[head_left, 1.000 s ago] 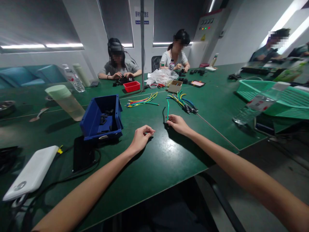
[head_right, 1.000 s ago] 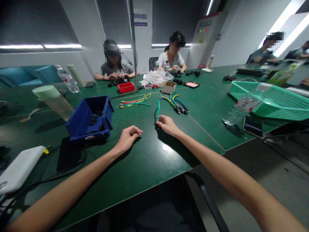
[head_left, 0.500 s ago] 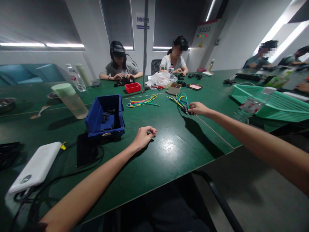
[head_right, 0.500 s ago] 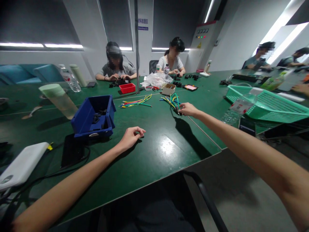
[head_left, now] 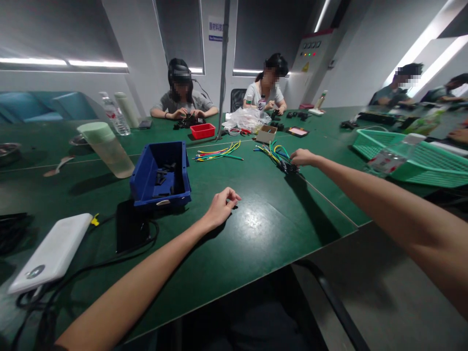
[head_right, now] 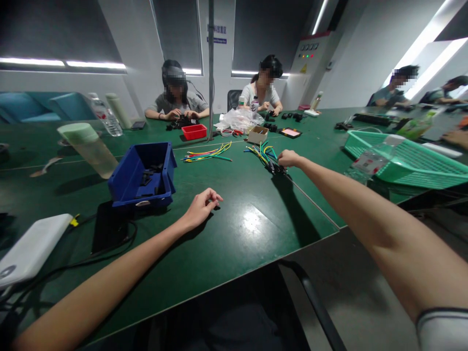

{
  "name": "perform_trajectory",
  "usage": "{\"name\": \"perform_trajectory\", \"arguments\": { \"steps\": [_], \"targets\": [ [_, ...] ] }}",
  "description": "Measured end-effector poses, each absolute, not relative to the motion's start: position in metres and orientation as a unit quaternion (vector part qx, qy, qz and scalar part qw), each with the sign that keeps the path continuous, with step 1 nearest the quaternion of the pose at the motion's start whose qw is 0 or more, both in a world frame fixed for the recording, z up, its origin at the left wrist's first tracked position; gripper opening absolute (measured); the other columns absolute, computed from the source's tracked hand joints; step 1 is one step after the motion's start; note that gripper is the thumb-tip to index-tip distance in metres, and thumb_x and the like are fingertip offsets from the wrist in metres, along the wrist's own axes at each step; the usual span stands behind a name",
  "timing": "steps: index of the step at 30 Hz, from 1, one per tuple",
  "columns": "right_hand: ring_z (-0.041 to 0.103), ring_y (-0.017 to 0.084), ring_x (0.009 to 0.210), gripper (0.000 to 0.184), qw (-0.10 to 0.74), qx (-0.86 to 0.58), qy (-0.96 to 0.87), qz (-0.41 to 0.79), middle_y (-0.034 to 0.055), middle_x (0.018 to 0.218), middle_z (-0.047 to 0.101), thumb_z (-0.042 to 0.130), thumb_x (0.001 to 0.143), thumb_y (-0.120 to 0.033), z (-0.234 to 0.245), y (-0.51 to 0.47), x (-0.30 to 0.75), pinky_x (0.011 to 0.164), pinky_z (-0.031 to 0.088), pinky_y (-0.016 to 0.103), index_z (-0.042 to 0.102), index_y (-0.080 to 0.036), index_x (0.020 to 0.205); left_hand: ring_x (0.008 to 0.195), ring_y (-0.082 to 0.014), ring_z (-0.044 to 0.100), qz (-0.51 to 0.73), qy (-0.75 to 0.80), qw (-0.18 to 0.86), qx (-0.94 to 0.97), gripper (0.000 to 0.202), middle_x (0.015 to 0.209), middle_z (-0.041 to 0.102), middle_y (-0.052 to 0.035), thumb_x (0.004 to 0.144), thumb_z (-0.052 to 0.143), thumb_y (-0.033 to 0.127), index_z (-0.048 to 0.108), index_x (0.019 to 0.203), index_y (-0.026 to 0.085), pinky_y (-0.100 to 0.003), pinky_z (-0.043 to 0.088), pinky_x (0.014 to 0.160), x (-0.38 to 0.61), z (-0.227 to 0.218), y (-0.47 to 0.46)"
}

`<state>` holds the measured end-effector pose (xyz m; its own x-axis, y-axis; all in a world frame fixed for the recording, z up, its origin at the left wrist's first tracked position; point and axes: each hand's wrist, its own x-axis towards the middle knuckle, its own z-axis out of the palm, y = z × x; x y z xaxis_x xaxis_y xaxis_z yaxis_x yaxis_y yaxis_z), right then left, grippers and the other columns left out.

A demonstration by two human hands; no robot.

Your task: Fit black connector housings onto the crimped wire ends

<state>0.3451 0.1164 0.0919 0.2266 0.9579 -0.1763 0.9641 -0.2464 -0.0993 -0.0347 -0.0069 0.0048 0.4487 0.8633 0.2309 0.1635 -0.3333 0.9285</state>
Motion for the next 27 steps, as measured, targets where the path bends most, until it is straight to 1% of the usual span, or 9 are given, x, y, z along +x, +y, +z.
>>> {"name": "perform_trajectory", "arguments": {
  "steps": [4, 7, 10, 13, 16, 18, 20, 23, 27],
  "targets": [
    [0.065, 0.023, 0.090, 0.031, 0.034, 0.791, 0.609, -0.052, 0.0128, 0.093, 0.071, 0.059, 0.071, -0.016, 0.086, 0.124, 0.340, 0.076, 0.048, 0.027, 0.075, -0.012, 0.097, 0.080, -0.0146, 0.063, 0.369, 0.351, 0.471, 0.720, 0.005, 0.094, 0.067, -0.0065, 0.086, 0.050, 0.022, 0.048, 0.083, 0.019, -0.029, 0.049, 0.072, -0.034, 0.009, -0.010],
    [0.065, 0.026, 0.096, 0.037, 0.037, 0.798, 0.601, -0.022, 0.0159, 0.103, 0.069, 0.059, 0.073, -0.022, 0.076, 0.126, 0.337, 0.079, 0.048, 0.031, 0.073, -0.013, 0.105, 0.078, -0.0149, 0.063, 0.355, 0.354, 0.464, 0.730, 0.005, 0.092, 0.068, -0.0062, 0.086, 0.051, 0.023, 0.050, 0.083, 0.019, -0.028, 0.048, 0.070, -0.034, 0.011, -0.012],
    [0.064, 0.028, 0.098, 0.040, 0.029, 0.799, 0.600, 0.005, 0.0175, 0.108, 0.068, 0.059, 0.074, -0.026, 0.069, 0.126, 0.334, 0.080, 0.049, 0.034, 0.071, -0.015, 0.111, 0.077, -0.0153, 0.062, 0.341, 0.359, 0.449, 0.744, 0.004, 0.090, 0.067, -0.0058, 0.085, 0.052, 0.022, 0.053, 0.082, 0.018, -0.027, 0.047, 0.068, -0.033, 0.012, -0.013],
    [0.063, 0.029, 0.101, 0.039, 0.016, 0.794, 0.607, 0.030, 0.0177, 0.110, 0.068, 0.060, 0.075, -0.025, 0.071, 0.125, 0.326, 0.082, 0.048, 0.035, 0.070, -0.016, 0.112, 0.076, -0.0153, 0.061, 0.332, 0.358, 0.431, 0.759, 0.004, 0.088, 0.067, -0.0053, 0.084, 0.053, 0.020, 0.054, 0.081, 0.018, -0.027, 0.045, 0.067, -0.033, 0.014, -0.013],
    [0.061, 0.027, 0.104, 0.036, -0.034, 0.775, 0.627, 0.066, 0.0158, 0.112, 0.067, 0.052, 0.083, -0.026, 0.077, 0.116, 0.304, 0.085, 0.045, 0.032, 0.067, -0.017, 0.114, 0.073, -0.0149, 0.060, 0.320, 0.355, 0.411, 0.776, 0.005, 0.086, 0.067, -0.0045, 0.084, 0.052, 0.019, 0.055, 0.080, 0.018, -0.027, 0.043, 0.066, -0.032, 0.016, -0.013],
    [0.063, 0.025, 0.094, 0.034, -0.148, 0.735, 0.653, 0.108, 0.0142, 0.104, 0.070, 0.043, 0.090, -0.029, 0.077, 0.105, 0.279, 0.080, 0.044, 0.031, 0.067, -0.017, 0.111, 0.073, -0.0150, 0.060, 0.314, 0.356, 0.407, 0.780, 0.005, 0.085, 0.067, -0.0042, 0.084, 0.053, 0.019, 0.055, 0.080, 0.018, -0.027, 0.043, 0.066, -0.032, 0.017, -0.014],
    [0.064, 0.023, 0.082, 0.034, -0.210, 0.701, 0.672, 0.110, 0.0120, 0.091, 0.071, 0.041, 0.092, -0.032, 0.068, 0.090, 0.251, 0.075, 0.042, 0.030, 0.067, -0.017, 0.109, 0.073, -0.0154, 0.061, 0.312, 0.356, 0.410, 0.780, 0.005, 0.084, 0.067, -0.0042, 0.085, 0.053, 0.021, 0.054, 0.080, 0.019, -0.028, 0.044, 0.066, -0.031, 0.018, -0.015],
    [0.063, 0.022, 0.071, 0.040, -0.217, 0.681, 0.693, 0.092, 0.0103, 0.077, 0.070, 0.037, 0.094, -0.042, 0.042, 0.070, 0.211, 0.067, 0.039, 0.028, 0.068, -0.017, 0.101, 0.074, -0.0154, 0.062, 0.313, 0.352, 0.409, 0.782, 0.006, 0.083, 0.067, -0.0035, 0.086, 0.052, 0.023, 0.052, 0.083, 0.019, -0.029, 0.044, 0.068, -0.030, 0.017, -0.016],
    [0.063, 0.022, 0.069, 0.041, -0.183, 0.660, 0.725, 0.077, 0.0100, 0.073, 0.070, 0.037, 0.093, -0.043, 0.009, 0.060, 0.182, 0.062, 0.034, 0.028, 0.069, -0.018, 0.093, 0.074, -0.0143, 0.061, 0.317, 0.352, 0.405, 0.782, 0.005, 0.083, 0.068, -0.0024, 0.088, 0.050, 0.022, 0.050, 0.084, 0.019, -0.028, 0.045, 0.068, -0.031, 0.014, -0.015]
  ]
}}
